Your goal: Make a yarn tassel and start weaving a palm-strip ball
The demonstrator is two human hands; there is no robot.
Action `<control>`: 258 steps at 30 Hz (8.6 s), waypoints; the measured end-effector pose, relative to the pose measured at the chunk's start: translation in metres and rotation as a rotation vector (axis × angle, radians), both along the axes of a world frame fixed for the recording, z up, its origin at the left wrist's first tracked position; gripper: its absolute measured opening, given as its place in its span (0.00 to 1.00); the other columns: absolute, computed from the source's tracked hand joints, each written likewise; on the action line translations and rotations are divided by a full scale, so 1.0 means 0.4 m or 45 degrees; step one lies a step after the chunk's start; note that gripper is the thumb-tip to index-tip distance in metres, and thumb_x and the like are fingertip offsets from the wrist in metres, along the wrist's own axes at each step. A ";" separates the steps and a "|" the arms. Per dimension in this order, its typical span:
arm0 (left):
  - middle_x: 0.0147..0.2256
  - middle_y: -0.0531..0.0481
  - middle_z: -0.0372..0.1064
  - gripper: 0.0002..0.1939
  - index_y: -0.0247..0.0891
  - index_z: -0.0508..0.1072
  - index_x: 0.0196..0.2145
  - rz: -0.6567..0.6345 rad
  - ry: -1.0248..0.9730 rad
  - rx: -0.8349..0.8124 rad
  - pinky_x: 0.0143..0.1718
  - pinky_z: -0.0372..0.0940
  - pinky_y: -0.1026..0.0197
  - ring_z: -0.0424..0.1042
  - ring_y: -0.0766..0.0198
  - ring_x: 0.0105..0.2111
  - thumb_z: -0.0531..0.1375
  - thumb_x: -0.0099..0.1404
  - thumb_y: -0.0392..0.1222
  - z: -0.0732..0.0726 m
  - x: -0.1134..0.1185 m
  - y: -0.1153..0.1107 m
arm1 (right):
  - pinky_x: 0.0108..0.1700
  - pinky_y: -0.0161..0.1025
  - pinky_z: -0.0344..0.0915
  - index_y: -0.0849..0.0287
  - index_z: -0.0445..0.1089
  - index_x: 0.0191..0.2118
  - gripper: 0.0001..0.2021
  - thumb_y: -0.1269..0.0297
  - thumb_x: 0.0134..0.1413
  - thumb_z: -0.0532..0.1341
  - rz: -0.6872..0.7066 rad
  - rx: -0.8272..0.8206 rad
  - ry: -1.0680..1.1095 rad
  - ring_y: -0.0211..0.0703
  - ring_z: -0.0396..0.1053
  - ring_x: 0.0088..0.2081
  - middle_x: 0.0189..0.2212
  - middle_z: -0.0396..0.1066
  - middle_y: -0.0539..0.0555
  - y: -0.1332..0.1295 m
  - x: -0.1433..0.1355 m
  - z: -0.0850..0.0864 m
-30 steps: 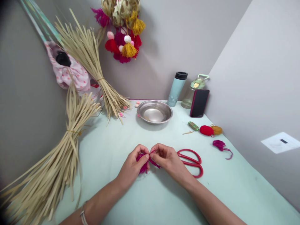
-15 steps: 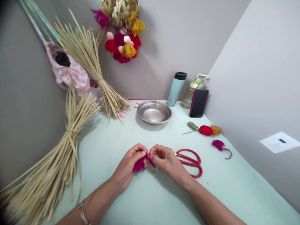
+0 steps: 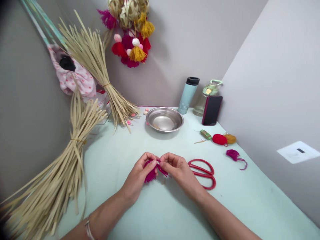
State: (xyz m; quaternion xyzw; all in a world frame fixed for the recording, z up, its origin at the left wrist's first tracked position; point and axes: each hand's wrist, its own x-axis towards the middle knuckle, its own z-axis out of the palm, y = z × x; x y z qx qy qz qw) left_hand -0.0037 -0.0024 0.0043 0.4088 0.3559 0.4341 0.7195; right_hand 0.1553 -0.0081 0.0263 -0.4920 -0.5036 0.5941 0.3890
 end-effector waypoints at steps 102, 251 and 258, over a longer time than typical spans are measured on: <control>0.21 0.56 0.65 0.05 0.39 0.64 0.31 -0.096 0.310 0.096 0.25 0.58 0.68 0.64 0.69 0.22 0.57 0.62 0.41 -0.010 0.008 -0.002 | 0.29 0.34 0.56 0.58 0.66 0.32 0.05 0.65 0.52 0.63 -0.012 0.140 -0.166 0.36 0.61 0.28 0.26 0.65 0.47 0.002 0.011 -0.009; 0.23 0.55 0.64 0.14 0.38 0.66 0.34 -0.049 0.191 0.000 0.24 0.62 0.67 0.64 0.70 0.21 0.60 0.62 0.52 -0.011 0.003 0.006 | 0.32 0.36 0.54 0.58 0.66 0.32 0.06 0.62 0.57 0.58 0.017 0.170 -0.349 0.37 0.59 0.29 0.26 0.64 0.47 0.001 0.028 -0.011; 0.21 0.57 0.62 0.09 0.39 0.64 0.31 -0.067 0.195 -0.033 0.22 0.59 0.67 0.63 0.70 0.20 0.59 0.62 0.46 -0.011 0.002 0.002 | 0.31 0.35 0.54 0.59 0.66 0.31 0.09 0.59 0.56 0.60 0.030 0.116 -0.298 0.37 0.59 0.28 0.26 0.64 0.48 0.002 0.020 -0.008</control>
